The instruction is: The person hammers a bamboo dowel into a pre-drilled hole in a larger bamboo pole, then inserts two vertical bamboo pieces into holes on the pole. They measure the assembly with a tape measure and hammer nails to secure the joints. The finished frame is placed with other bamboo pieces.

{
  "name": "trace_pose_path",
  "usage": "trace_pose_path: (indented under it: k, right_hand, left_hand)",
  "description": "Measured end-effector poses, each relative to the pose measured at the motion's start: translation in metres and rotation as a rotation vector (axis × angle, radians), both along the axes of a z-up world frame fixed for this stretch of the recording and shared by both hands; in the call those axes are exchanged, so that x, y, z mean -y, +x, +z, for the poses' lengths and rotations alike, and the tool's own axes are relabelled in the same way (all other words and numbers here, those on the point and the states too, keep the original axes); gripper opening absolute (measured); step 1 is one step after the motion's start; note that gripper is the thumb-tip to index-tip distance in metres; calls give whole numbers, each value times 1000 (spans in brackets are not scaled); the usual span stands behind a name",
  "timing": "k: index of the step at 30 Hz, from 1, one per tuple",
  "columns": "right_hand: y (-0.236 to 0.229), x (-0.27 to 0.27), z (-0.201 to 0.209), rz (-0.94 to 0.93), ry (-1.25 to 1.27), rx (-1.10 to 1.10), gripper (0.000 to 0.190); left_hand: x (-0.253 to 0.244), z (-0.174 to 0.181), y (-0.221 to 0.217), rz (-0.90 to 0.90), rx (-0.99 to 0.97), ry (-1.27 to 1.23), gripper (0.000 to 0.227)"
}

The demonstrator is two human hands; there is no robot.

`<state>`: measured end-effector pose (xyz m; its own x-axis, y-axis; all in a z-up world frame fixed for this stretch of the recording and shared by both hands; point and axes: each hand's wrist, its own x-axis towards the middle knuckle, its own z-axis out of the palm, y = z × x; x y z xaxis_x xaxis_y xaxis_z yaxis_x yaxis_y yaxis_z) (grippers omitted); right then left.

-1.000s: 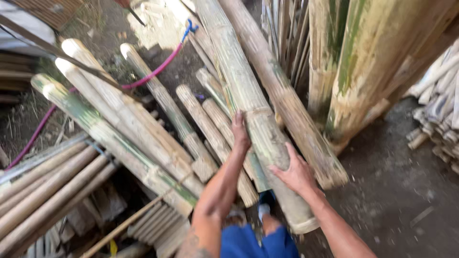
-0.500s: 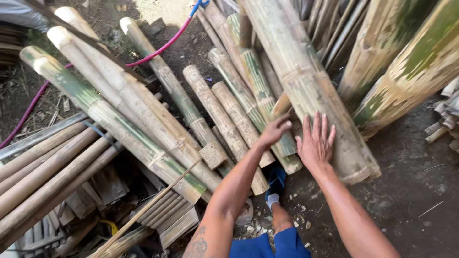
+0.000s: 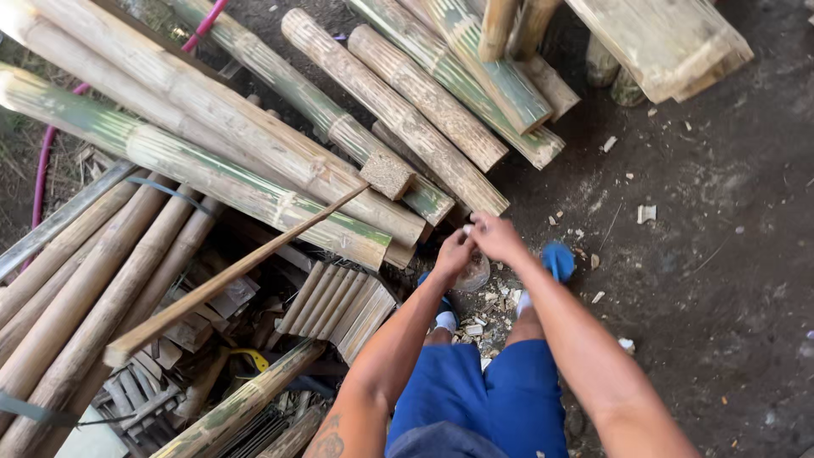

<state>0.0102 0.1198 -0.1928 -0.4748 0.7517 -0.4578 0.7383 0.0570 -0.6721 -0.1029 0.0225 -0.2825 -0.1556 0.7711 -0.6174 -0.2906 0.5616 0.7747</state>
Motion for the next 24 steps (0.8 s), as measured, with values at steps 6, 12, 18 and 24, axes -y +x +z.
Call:
trace_pose_path:
  k: [6, 12, 18, 24]
  right_hand:
    - [59, 109, -99, -241, -146, -118, 42]
    - [110, 168, -123, -427, -260, -143, 39]
    - [160, 227, -134, -593, -362, -245, 32]
    - [132, 191, -167, -688, -303, -279, 27]
  left_hand:
    - [80, -32, 15, -122, -89, -149, 41]
    - [90, -30, 24, -335, -410, -185, 44]
    - [111, -41, 55, -454, -452, -153, 44]
    - [89, -78, 51, -637, -514, -84, 40]
